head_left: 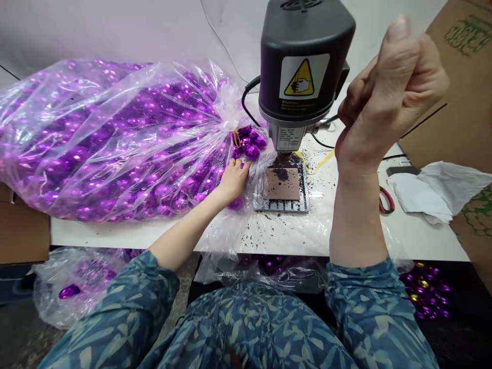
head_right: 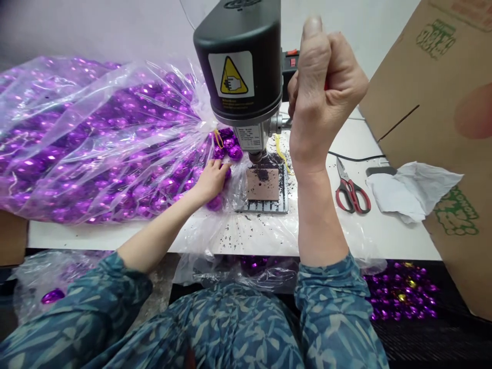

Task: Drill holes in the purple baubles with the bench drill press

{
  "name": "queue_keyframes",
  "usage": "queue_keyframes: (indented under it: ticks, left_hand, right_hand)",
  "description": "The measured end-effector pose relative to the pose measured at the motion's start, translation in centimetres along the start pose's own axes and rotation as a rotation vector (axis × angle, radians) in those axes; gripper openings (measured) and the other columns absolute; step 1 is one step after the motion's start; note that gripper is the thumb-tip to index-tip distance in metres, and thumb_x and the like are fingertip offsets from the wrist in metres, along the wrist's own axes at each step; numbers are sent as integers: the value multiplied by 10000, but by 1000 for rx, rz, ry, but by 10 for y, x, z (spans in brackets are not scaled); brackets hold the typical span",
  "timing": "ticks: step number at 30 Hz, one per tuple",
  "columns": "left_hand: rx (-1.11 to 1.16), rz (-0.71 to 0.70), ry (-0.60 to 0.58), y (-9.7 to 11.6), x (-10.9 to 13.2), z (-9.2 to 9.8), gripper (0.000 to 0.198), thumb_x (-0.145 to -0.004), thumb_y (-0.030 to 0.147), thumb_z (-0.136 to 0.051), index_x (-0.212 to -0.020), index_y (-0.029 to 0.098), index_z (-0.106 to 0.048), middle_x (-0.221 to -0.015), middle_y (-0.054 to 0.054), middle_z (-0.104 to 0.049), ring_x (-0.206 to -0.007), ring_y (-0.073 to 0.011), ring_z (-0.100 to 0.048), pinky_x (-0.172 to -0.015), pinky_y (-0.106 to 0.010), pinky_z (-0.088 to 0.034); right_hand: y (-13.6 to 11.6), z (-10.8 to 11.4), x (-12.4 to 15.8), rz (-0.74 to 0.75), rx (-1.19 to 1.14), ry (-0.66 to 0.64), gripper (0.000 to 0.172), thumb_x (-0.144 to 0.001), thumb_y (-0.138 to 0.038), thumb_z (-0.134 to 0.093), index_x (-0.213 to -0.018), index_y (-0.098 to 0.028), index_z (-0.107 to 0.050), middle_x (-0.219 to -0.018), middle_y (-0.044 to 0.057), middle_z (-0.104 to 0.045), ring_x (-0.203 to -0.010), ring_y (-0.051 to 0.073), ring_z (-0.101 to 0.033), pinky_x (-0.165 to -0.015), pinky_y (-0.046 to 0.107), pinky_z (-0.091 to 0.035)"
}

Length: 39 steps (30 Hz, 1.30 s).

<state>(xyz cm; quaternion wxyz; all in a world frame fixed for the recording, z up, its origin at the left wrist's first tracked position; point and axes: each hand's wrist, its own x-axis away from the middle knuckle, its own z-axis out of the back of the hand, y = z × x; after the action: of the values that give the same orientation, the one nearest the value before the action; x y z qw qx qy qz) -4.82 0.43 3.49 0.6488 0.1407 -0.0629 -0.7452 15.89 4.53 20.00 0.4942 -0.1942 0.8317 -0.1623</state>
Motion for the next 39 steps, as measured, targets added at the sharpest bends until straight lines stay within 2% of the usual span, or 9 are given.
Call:
queue_keyframes:
  ticks: [2, 4, 8, 11, 14, 17, 25, 32, 39]
  left_hand:
    - [-77, 15, -81, -6, -17, 6, 429, -844, 33, -577, -1244, 157, -668, -1230, -187, -650, -1295, -403, -536, -1092, -589, -449]
    - [37, -5, -52, -5, -20, 10, 392, -847, 107, -651, -1232, 178, -673, -1222, -164, -648, -1238, -382, -576, -1071, -561, -463]
    - [761, 61, 54, 9, -3, 12, 426, -912, 329, -708, -1313, 218, -616, -1156, -109, -695, -1028, -256, -676, -923, -441, -558]
    - [1295, 202, -40, 17, 6, 7, 386, -931, 390, -701, -1275, 228, -630, -1146, -103, -730, -977, -213, -702, -859, -395, -591]
    - [1528, 335, -88, 19, 6, -3, 323, -918, 401, -717, -1170, 204, -671, -1193, -114, -737, -1025, -215, -704, -860, -385, -611]
    - [1521, 351, -70, 20, 3, -13, 389, -866, 392, -788, -1181, 197, -671, -1192, -105, -747, -1039, -212, -710, -871, -370, -612]
    - [1340, 127, -3, 34, 2, -34, 508, -812, 375, -851, -1233, 178, -646, -1179, -106, -760, -1086, -213, -723, -1045, -422, -560]
    - [1133, 71, 21, 43, 1, -38, 510, -793, 308, -854, -1234, 180, -633, -1119, -100, -750, -986, -209, -723, -933, -428, -601]
    - [834, -100, 173, 49, 4, -46, 492, -757, 277, -878, -1187, 205, -649, -1120, -84, -709, -954, -195, -681, -847, -377, -594]
  right_hand:
    - [-3, 0, 0, -20, -11, 1, 505, -680, -590, -696, -572, -240, -349, -418, -102, -327, -342, 38, -259, -407, 263, -200]
    - [-4, 0, 1, -10, -25, 11, 507, -682, -581, -698, -560, -234, -349, -410, -106, -318, -340, 31, -246, -404, 261, -196]
    - [-1, 0, 1, 23, -31, -15, 475, -726, -547, -690, -553, -215, -399, -415, -104, -335, -341, 26, -258, -401, 265, -204]
    - [0, 0, 2, 46, -65, -18, 446, -756, -511, -671, -567, -206, -406, -421, -107, -321, -340, 19, -264, -405, 243, -209]
    - [-1, 0, 4, 30, -87, -21, 438, -750, -492, -670, -580, -208, -382, -432, -107, -315, -345, 14, -268, -413, 228, -206]
    - [-1, 0, 5, 35, -104, -20, 444, -762, -480, -679, -594, -220, -361, -434, -106, -310, -345, 21, -260, -409, 259, -181]
    - [-3, 0, 5, 32, -114, -17, 434, -745, -493, -679, -602, -226, -368, -438, -103, -309, -343, 28, -276, -406, 277, -176]
    - [-4, 4, 6, 36, -103, -63, 420, -803, -459, -656, -611, -211, -377, -460, -97, -324, -366, 16, -309, -423, 221, -236]
    - [-4, 3, 10, 63, -36, -54, 440, -816, -502, -627, -614, -220, -356, -485, -87, -308, -379, 19, -301, -435, 236, -246]
